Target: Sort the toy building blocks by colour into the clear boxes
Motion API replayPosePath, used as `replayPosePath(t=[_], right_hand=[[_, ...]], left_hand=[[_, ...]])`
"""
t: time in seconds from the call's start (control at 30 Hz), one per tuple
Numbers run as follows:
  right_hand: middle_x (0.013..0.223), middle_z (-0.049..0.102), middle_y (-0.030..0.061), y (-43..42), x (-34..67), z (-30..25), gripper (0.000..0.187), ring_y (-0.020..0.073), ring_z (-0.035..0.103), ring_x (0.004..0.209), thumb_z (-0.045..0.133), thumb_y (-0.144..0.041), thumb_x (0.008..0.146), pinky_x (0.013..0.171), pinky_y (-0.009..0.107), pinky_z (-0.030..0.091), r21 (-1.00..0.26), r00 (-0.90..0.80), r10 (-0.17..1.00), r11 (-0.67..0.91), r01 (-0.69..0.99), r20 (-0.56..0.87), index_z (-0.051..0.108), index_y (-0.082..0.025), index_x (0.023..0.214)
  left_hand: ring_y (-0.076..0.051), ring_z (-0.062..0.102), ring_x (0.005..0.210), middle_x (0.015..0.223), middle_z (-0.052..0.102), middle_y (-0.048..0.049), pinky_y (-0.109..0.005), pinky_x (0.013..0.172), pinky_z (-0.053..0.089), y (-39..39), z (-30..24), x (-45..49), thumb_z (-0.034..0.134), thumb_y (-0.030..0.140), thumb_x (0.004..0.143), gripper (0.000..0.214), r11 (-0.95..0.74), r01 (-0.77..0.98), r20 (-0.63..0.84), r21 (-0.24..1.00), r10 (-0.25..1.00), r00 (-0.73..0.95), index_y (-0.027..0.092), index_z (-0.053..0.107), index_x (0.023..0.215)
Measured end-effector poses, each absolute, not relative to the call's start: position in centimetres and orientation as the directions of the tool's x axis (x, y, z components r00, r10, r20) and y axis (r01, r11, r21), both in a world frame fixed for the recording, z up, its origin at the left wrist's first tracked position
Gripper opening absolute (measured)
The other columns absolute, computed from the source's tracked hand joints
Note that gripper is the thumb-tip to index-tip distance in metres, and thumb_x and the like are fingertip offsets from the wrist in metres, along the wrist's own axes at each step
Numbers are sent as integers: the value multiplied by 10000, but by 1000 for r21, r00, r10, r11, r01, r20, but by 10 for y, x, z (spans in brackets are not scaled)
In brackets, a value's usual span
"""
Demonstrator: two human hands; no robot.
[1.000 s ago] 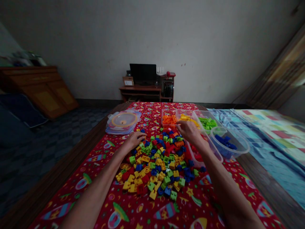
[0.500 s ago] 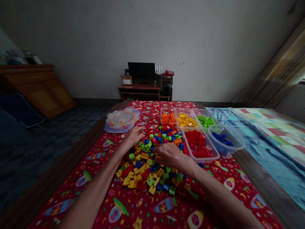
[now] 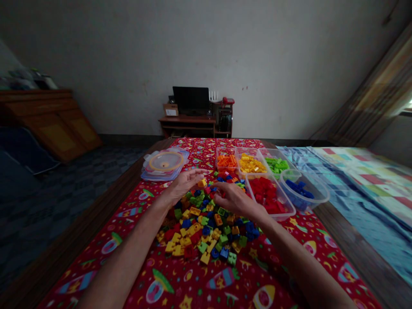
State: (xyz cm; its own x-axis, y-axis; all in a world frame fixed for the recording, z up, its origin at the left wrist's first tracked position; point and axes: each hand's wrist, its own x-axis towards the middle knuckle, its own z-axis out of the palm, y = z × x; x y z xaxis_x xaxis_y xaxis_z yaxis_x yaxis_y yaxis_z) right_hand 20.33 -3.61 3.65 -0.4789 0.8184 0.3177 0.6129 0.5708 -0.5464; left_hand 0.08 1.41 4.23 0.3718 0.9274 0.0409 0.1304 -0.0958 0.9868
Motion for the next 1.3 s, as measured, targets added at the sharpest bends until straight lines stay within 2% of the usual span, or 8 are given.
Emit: replayPosePath(t=[0.1,0.23,0.4,0.53,0.67,1.03,1.2,1.3], right_hand=[[790,652,17,-26,206,36,439,108,550,643,493,-184,835,611,228,410,-715,-386,870,479,510,308,542,-153,1271],[815,664,28,-19,209,34,519,116,563,663,535,-167,783,609,233,427,-763,-343,880,462,453,330,523,-148,1301],[902,675,44,-21,207,34,528,105,547,645,572,-139,745,625,234,420,-704,-339,875,481,523,346,568,-171,1271],[847,675,50,-26,202,33,354,125,561,687,606,-189,775,648,233,402,-615,-361,852,523,589,379,670,-154,1122],[763,649,44,-28,201,34,204,106,515,634,558,-182,823,610,218,356,-558,-396,836,548,624,379,721,-136,936],[653,601,-10,-6,249,39,255,93,487,585,462,-88,724,564,207,334,-590,-235,920,383,710,314,700,-140,796],[749,639,7,-23,238,47,198,105,521,644,502,-122,786,607,222,362,-506,-462,858,509,697,226,683,-170,850],[803,652,26,-38,219,41,136,122,549,714,555,-156,813,656,232,382,-368,-586,793,602,709,168,671,-183,878]], left_hand=[[-177,640,828,1005,655,-64,-302,757,530,13,41,5,707,522,715,625,-105,113,52,988,917,396,159,591,1211],[-180,633,843,1023,623,-64,-293,747,521,11,38,10,743,481,690,648,-132,137,69,982,917,393,162,574,1229],[-162,622,803,1004,616,-57,-289,746,507,10,32,15,749,457,676,672,-156,168,79,973,917,390,154,554,1244],[-212,624,931,1060,621,-82,-305,781,511,11,24,22,748,491,659,712,-173,150,100,973,911,401,158,537,1252],[-212,640,872,1111,614,-110,-324,742,529,15,16,25,753,526,639,737,-259,211,156,943,900,406,152,557,1244],[-223,672,855,1180,598,-138,-358,741,567,24,16,12,555,502,816,446,-431,359,277,828,871,406,147,663,1065],[-229,640,953,1104,639,-108,-358,858,530,27,22,8,508,445,828,377,-514,495,334,700,849,409,177,690,1021],[-229,624,979,1053,658,-96,-353,888,506,27,24,6,497,389,826,340,-541,558,354,629,839,414,185,695,1013]])
